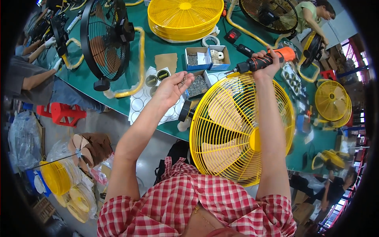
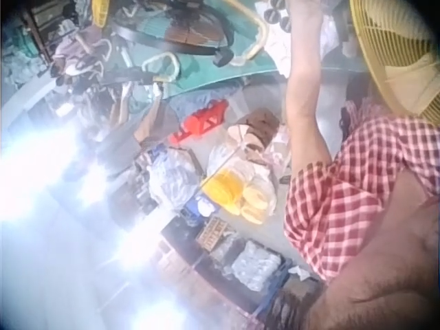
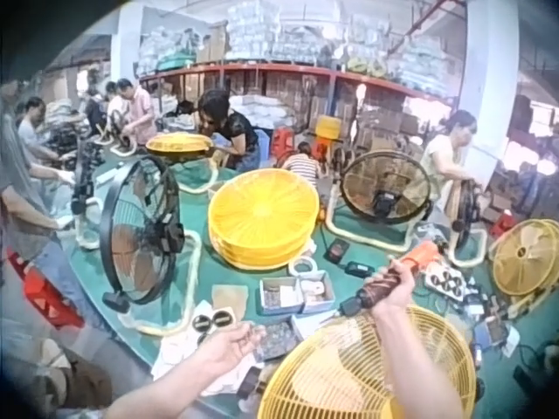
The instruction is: Assemble a yellow and black industrial floor fan by attaching the front grill, securing it with screws using a power drill, and applying a brand logo sticker.
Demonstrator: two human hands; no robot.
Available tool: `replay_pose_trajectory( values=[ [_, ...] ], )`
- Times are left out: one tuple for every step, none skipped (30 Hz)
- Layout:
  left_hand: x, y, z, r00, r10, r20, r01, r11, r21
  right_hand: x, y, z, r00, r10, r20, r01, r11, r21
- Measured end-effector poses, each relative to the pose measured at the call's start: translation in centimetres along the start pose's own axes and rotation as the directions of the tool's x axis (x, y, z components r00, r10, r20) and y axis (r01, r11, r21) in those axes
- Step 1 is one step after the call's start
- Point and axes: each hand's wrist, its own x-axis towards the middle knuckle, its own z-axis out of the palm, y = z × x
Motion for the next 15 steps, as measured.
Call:
replay_pose_trajectory(
  values=[
    [-0.8,0.2,0.1,1.000,-0.008,-0.002,0.008,0.999,0.033,0.8,0.6,-0.6,1.000,0.009,-0.004,-0.009,1.000,0.007],
    [-1.2,0.2,-0.3,1.000,-0.004,-0.008,0.005,0.999,0.038,1.6,0.6,-1.2,0.998,0.058,-0.028,-0.058,0.998,-0.004],
    [-1.6,0.2,-0.7,0.996,-0.034,0.088,0.031,0.999,0.034,2.2,0.4,-1.9,0.993,0.106,-0.052,-0.107,0.994,-0.014],
    [-2.3,0.4,-0.9,0.982,-0.060,0.178,0.055,0.998,0.030,2.2,0.3,-2.0,0.992,0.117,-0.050,-0.118,0.993,-0.009],
    [-3.2,0.1,-0.6,0.992,-0.048,0.117,0.041,0.998,0.057,2.1,0.1,-2.1,0.993,0.118,-0.004,-0.118,0.993,0.002],
    [-3.9,0.0,-0.7,0.993,-0.041,0.110,0.034,0.998,0.058,2.1,0.1,-2.1,0.992,0.116,0.042,-0.117,0.993,0.012],
    [-4.5,-0.1,-0.8,0.988,-0.053,0.142,0.045,0.997,0.056,1.3,0.1,-1.6,0.994,0.091,0.065,-0.092,0.996,0.002],
    [-5.1,-0.3,-1.0,0.982,-0.066,0.175,0.057,0.997,0.056,0.6,0.1,-1.0,0.993,0.097,0.071,-0.097,0.995,0.003],
    [-5.8,-0.5,-1.4,0.968,-0.072,0.240,0.063,0.997,0.044,-0.2,0.1,-0.3,0.992,0.059,0.114,-0.053,0.997,-0.058],
    [-6.5,-0.7,-0.9,0.967,-0.067,0.245,0.058,0.997,0.044,-1.0,-0.1,0.6,0.987,0.016,0.161,0.003,0.993,-0.118],
    [-7.7,-0.8,0.1,0.978,-0.054,0.203,0.038,0.996,0.082,-1.9,0.0,1.7,0.979,0.020,0.203,0.001,0.995,-0.104],
    [-8.4,-0.9,0.5,0.986,-0.040,0.160,0.020,0.992,0.121,-3.1,0.0,3.0,0.978,0.024,0.208,-0.002,0.994,-0.105],
    [-9.0,-1.0,0.4,0.982,-0.048,0.180,0.025,0.992,0.126,-4.7,0.0,4.3,0.950,0.039,0.311,-0.008,0.995,-0.098],
    [-9.5,-1.2,0.4,0.983,-0.043,0.176,0.022,0.992,0.123,-6.3,0.1,5.5,0.911,0.053,0.409,-0.016,0.995,-0.093],
    [-10.0,-1.3,0.6,0.985,-0.048,0.164,0.029,0.993,0.115,-7.9,0.3,6.6,0.911,0.058,0.409,-0.020,0.995,-0.095]
  ],
)
